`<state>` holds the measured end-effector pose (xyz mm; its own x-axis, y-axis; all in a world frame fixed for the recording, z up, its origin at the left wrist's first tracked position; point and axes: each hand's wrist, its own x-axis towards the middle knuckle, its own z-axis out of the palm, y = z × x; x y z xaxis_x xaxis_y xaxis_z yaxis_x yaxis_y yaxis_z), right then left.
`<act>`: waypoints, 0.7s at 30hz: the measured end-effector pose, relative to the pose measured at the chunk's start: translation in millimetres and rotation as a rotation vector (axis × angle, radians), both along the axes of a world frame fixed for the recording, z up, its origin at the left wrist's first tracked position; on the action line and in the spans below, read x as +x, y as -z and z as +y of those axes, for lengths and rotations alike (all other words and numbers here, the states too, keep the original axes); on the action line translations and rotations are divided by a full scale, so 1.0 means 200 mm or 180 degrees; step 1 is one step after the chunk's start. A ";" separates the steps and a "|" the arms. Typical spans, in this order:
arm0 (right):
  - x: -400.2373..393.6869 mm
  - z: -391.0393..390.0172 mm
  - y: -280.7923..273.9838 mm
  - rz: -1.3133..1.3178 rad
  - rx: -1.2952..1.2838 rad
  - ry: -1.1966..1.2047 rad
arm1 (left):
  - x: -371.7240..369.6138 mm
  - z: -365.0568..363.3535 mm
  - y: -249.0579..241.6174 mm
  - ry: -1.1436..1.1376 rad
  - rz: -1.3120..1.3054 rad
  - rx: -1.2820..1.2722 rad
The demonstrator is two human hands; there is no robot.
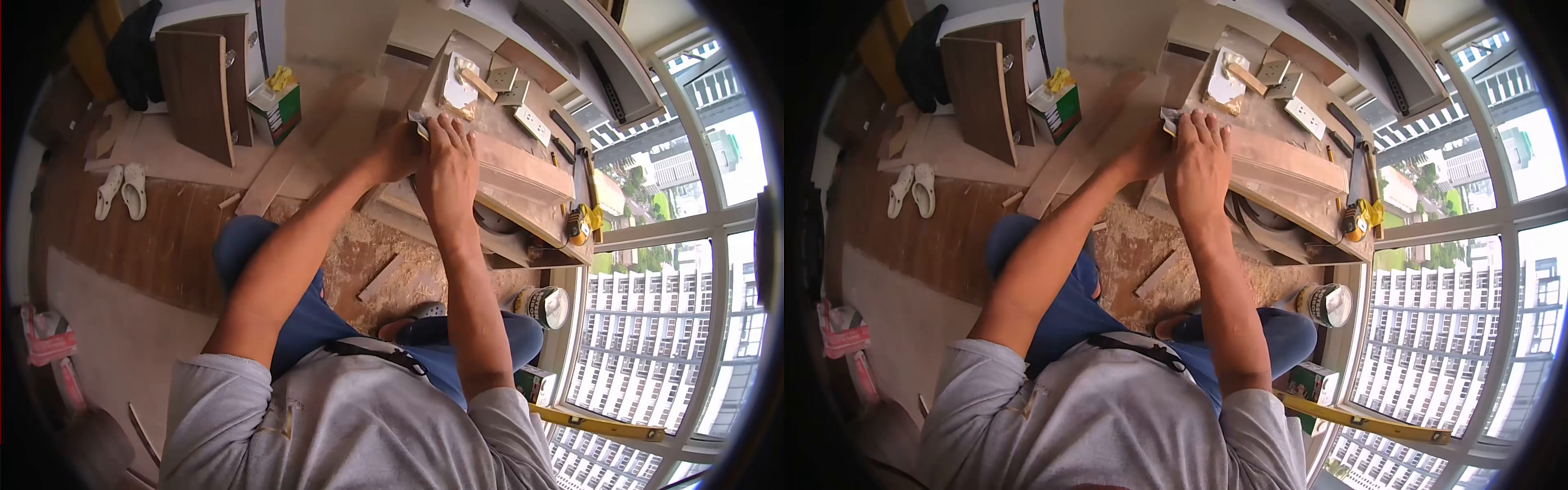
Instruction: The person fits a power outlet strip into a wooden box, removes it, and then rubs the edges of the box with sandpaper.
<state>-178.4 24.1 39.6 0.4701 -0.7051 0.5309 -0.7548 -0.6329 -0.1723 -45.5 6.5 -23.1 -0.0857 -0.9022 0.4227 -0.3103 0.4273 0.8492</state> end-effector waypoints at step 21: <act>-0.20 0.00 -0.11 0.0538 0.0022 -0.0220 | -0.01 -0.14 0.18 -0.0414 -0.0067 -0.0253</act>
<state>-217.5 24.7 62.1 0.5997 -0.6714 0.4355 -0.7281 -0.6835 -0.0511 -48.0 -21.3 -59.9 0.0201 -0.8701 0.4925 -0.3848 0.4479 0.8070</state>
